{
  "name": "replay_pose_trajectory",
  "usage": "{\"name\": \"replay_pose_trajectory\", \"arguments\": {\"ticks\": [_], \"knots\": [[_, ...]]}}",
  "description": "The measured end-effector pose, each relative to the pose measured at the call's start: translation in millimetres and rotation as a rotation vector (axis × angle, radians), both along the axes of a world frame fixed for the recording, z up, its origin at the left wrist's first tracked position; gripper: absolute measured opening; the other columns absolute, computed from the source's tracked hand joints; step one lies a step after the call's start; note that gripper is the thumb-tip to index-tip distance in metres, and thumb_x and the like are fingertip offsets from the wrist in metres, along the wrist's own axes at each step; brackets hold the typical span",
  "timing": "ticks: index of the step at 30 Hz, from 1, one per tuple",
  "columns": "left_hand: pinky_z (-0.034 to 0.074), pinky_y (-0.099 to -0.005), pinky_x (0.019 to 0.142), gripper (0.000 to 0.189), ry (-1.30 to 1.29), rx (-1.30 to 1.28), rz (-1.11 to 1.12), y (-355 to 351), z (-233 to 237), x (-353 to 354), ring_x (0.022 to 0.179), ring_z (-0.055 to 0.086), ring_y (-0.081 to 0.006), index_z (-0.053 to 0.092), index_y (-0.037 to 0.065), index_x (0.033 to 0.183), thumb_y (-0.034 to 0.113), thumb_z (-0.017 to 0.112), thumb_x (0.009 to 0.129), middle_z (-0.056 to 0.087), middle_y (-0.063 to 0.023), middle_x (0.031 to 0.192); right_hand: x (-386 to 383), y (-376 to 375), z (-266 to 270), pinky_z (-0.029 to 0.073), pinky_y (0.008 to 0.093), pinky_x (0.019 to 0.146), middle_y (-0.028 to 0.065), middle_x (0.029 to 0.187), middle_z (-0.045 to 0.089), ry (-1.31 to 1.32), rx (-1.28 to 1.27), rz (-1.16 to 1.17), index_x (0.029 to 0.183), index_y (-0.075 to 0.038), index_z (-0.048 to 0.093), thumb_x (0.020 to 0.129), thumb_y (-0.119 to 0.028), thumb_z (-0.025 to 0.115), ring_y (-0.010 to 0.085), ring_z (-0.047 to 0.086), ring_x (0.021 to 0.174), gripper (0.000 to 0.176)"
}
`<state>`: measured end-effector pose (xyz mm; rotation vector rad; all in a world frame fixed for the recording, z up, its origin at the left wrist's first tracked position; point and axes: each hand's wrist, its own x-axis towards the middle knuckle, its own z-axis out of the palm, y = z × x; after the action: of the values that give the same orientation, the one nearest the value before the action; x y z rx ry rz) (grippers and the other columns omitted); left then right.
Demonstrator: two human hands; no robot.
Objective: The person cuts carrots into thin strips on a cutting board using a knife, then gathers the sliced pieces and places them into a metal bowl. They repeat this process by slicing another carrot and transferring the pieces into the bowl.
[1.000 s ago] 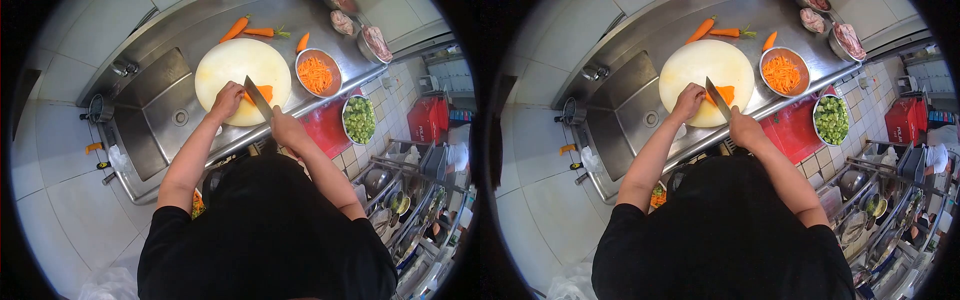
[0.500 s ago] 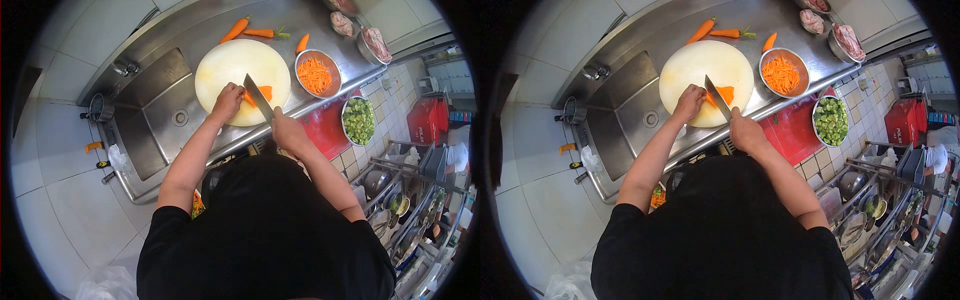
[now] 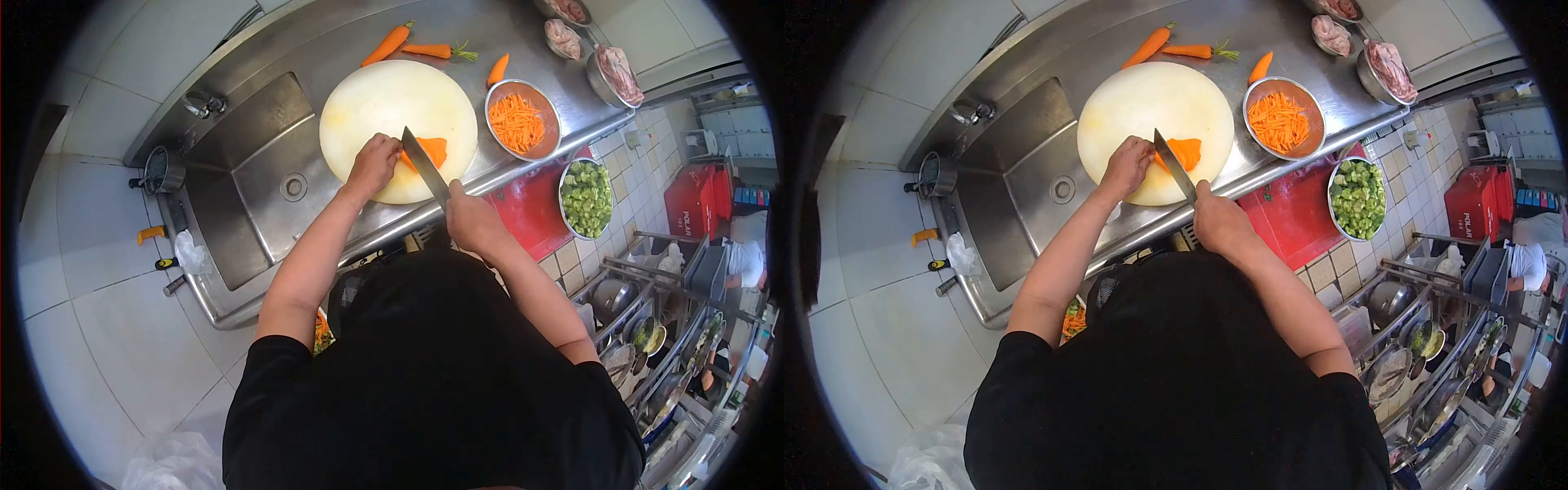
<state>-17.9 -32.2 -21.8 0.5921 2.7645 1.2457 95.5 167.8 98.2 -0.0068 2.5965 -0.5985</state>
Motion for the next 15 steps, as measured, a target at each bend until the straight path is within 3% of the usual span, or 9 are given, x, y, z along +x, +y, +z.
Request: {"name": "replay_pose_trajectory", "arguments": {"ticks": [8, 15], "knots": [[0.053, -0.0399, 0.086, 0.014, -0.004, 0.017, 0.010, 1.5, -4.9, 3.8, 0.098, 0.065, -0.0334, 0.067, 0.004, 0.104, 0.007, 0.067, 0.091, 0.064, -0.0137, 0.106, -9.4, -2.6, -42.1, 0.052, 0.0574, 0.083, 0.0353, 0.090, 0.066, -0.040, -0.002, -0.014, 0.111, 0.004, 0.043, 0.095, -0.006, 0.042, 0.0496, 0.067, 0.091, 0.018], [0.053, -0.0399, 0.086, 0.015, -0.044, 0.024, -0.013, -2.5, 0.7, -2.6, 0.097, 0.065, -0.0329, 0.067, 0.003, 0.106, 0.009, 0.066, 0.092, 0.065, -0.0142, 0.105, -11.8, 1.3, -13.9, 0.053, 0.0567, 0.079, 0.0330, 0.088, 0.067, -0.022, 0.015, -0.003, 0.112, 0.002, 0.043, 0.100, -0.015, 0.045, 0.0491, 0.067, 0.088, 0.021]]}}
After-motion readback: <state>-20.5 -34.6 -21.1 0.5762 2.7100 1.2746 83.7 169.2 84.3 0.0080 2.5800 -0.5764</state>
